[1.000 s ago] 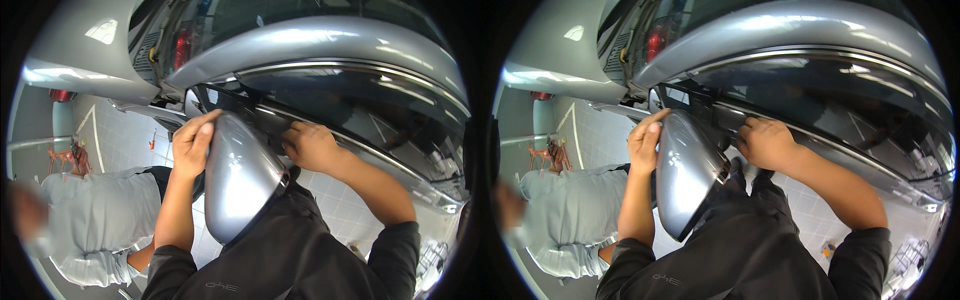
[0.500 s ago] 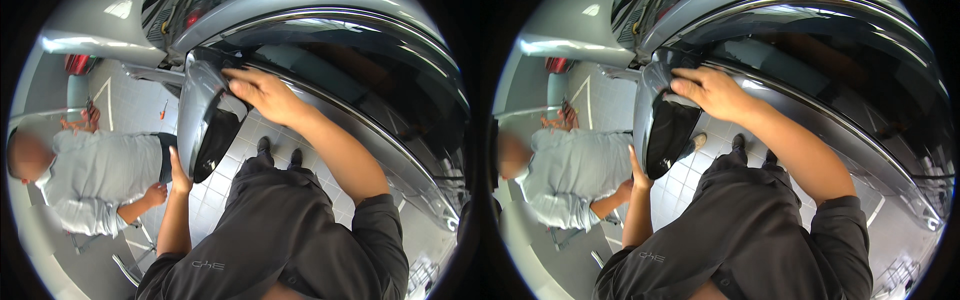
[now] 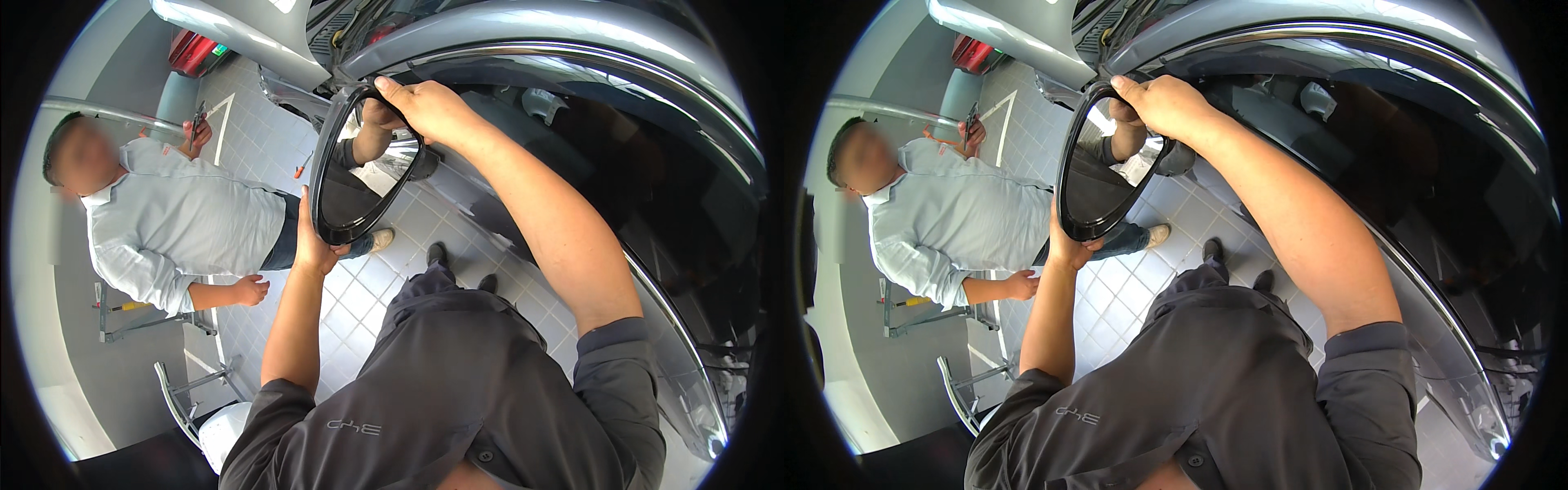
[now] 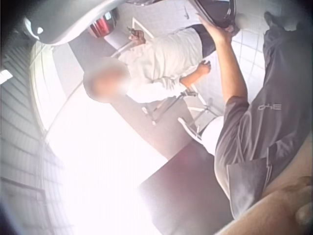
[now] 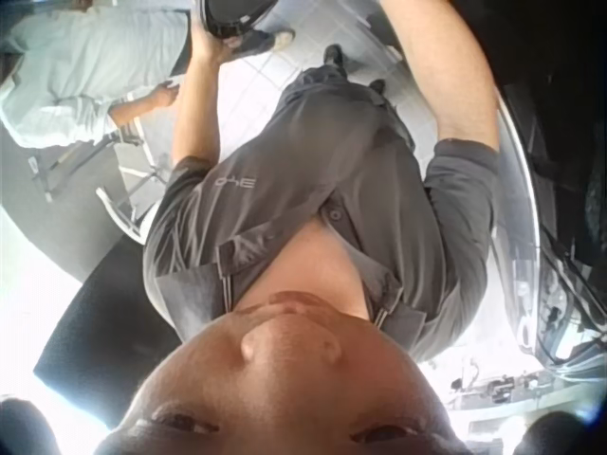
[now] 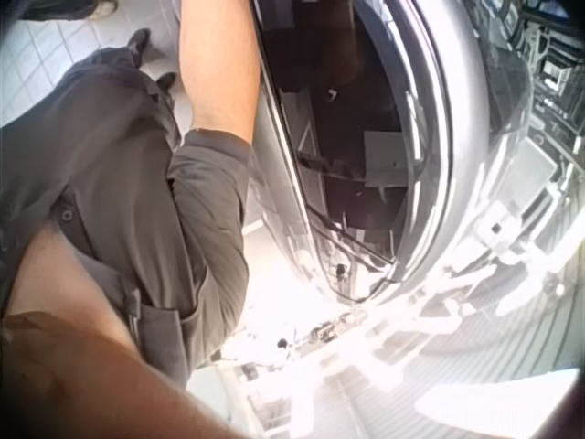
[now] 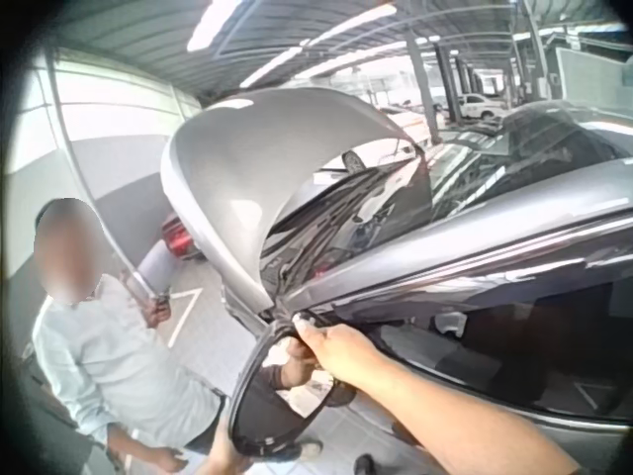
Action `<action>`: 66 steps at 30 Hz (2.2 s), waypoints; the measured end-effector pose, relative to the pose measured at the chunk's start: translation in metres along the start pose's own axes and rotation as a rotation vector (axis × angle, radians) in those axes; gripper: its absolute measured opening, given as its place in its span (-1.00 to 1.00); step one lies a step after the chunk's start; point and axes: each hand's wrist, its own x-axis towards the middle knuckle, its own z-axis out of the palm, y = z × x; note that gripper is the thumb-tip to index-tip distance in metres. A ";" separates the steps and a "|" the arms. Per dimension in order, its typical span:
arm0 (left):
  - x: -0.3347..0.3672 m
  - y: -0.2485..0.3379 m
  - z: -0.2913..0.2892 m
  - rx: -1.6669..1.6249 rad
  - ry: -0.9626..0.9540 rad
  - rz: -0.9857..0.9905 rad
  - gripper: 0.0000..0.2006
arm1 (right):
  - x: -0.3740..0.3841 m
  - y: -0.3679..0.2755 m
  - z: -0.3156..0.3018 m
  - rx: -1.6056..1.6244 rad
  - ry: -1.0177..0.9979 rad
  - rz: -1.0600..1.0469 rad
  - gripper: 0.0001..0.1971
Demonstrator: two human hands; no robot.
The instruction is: The person kneels beside a gray car and uses a power drill to remove fasteners from the front bumper. They detach the bumper cover, inspect the wheel well area, and then reattach the bumper, securing it with the drill.
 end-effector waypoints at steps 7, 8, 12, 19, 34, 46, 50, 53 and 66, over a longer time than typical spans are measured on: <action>0.011 -0.039 -0.020 0.332 0.181 0.166 -0.35 | -0.046 0.034 0.008 0.503 0.138 0.191 -0.45; 0.011 -0.040 -0.017 0.244 0.139 0.122 -0.40 | -0.054 0.046 0.015 0.551 0.177 0.283 -0.44; 0.020 -0.048 -0.022 0.009 0.063 -0.020 -0.54 | -0.069 0.060 0.035 0.811 0.089 0.339 -0.34; 0.049 -0.059 -0.045 0.059 0.037 -0.101 -0.57 | -0.090 0.088 0.046 0.814 0.202 0.463 -0.31; 0.115 -0.118 -0.153 0.414 -0.098 -0.240 -0.69 | -0.044 0.019 0.036 0.336 0.585 0.383 -0.67; 0.083 -0.303 -0.343 0.162 0.567 -0.786 -0.63 | -0.014 -0.052 0.003 0.218 0.558 -0.045 -0.65; 0.031 -0.361 -0.378 0.268 0.602 -0.906 -0.58 | -0.001 -0.109 0.032 -0.091 0.448 -0.350 -0.68; 0.011 -0.383 -0.372 0.232 0.630 -0.871 -0.57 | 0.004 -0.110 0.063 0.018 -0.005 -0.430 -0.72; -0.077 -0.390 -0.275 0.482 0.569 -0.313 -0.67 | 0.004 -0.092 0.100 -0.619 -0.145 -0.273 -0.77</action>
